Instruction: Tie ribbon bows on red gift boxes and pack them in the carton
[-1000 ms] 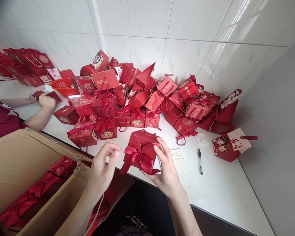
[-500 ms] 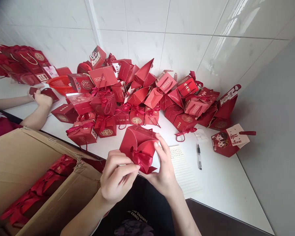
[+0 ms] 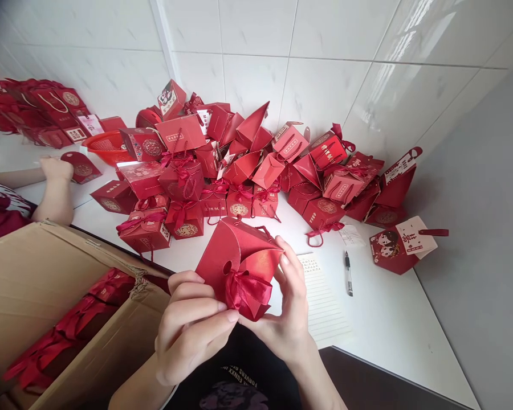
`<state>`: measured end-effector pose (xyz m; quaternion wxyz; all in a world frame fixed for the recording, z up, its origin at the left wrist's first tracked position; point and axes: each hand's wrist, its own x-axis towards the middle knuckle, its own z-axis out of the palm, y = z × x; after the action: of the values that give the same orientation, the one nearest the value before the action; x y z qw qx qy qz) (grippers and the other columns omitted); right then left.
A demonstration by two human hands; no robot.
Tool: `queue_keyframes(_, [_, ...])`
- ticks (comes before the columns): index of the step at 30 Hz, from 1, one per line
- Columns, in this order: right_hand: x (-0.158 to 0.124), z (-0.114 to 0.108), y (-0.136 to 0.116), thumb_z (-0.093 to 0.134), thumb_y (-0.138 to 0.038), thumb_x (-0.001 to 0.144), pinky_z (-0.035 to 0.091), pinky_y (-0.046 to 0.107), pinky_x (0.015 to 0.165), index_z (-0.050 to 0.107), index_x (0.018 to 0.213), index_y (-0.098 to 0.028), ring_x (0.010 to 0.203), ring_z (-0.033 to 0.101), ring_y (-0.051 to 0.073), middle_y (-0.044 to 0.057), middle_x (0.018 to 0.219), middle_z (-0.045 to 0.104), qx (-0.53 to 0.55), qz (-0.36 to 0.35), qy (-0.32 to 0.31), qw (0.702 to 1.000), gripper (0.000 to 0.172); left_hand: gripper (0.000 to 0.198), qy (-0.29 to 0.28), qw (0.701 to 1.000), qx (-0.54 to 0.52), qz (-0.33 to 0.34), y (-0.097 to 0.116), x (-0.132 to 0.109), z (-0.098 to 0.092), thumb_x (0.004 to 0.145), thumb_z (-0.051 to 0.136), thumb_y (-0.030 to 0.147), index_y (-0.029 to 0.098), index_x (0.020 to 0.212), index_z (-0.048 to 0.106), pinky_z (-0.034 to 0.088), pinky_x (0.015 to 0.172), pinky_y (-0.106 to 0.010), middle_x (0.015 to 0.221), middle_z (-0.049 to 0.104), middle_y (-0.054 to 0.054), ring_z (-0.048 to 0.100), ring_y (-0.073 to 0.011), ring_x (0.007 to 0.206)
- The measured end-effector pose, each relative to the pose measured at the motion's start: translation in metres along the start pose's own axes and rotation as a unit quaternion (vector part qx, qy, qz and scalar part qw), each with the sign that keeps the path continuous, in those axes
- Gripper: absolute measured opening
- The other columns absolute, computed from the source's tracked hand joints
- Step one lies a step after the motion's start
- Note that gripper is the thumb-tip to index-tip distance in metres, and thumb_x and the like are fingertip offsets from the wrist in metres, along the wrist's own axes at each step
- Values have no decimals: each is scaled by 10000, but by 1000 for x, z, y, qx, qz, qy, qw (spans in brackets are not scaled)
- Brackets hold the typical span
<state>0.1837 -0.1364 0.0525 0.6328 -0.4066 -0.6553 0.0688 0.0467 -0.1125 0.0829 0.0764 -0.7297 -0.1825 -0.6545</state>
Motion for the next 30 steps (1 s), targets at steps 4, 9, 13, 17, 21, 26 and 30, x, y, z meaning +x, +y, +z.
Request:
queue_keyframes(4, [1, 0, -4, 746, -295, 728, 416, 579, 997, 256, 1415, -320, 1364, 260, 347, 119, 1459, 303, 17, 3, 3, 1000, 844, 121, -26, 1000, 10, -6, 4, 9, -5, 736, 632, 36, 156, 755, 626, 460, 590, -306, 718, 564, 10, 527, -92, 604])
queue_keyframes(9, [-2, -2, 0, 769, -242, 695, 393, 582, 1016, 259, 1413, -320, 1364, 260, 349, 114, 1460, 300, 1, 4, -4, 1000, 884, 165, -45, 999, -13, -23, 1, 9, -7, 709, 646, 26, 157, 798, 599, 486, 594, -299, 752, 553, 4, 546, -94, 612])
queue_keyframes(13, [-2, -5, 23, 805, -236, 639, 435, 533, 997, 313, 1384, -317, 1343, 313, 329, 113, 1434, 348, 11, 63, 6, 998, 897, 206, 26, 985, -24, -168, -20, 10, -15, 741, 581, 17, 187, 855, 565, 513, 597, -274, 759, 556, 3, 572, -118, 684])
queue_keyframes(17, [12, -6, 48, 619, -431, 807, 517, 480, 903, 377, 1331, -271, 1190, 526, 276, 123, 1325, 496, 182, 265, 67, 945, 599, 79, 17, 943, 34, -332, -40, 9, -39, 789, 576, 109, 188, 789, 566, 494, 592, -222, 721, 557, 14, 567, -104, 666])
queue_keyframes(21, [34, 1, 50, 216, -561, 922, 474, 476, 947, 483, 1240, -206, 1093, 602, 225, 132, 1239, 577, 404, 387, -57, 827, 546, 14, -90, 920, 55, -376, -47, -2, -70, 808, 567, 203, 201, 802, 580, 501, 649, -227, 741, 574, 10, 578, -118, 694])
queue_keyframes(26, [43, 20, 33, 127, -512, 935, 296, 471, 1061, 580, 1132, -209, 1065, 616, 192, 105, 1165, 627, 454, 363, -217, 784, 579, 80, -155, 895, 111, -403, -46, -22, -105, 823, 545, 280, 213, 801, 583, 502, 684, -233, 760, 612, -2, 603, -143, 732])
queue_keyframes(30, [42, 31, 24, 73, -494, 943, 361, 461, 1019, 585, 1144, -221, 1118, 583, 180, 99, 1184, 612, 447, 352, -251, 783, 613, 160, -158, 865, 190, -437, -43, -33, -136, 800, 552, 376, 224, 771, 594, 511, 657, -228, 758, 645, -6, 628, -160, 726])
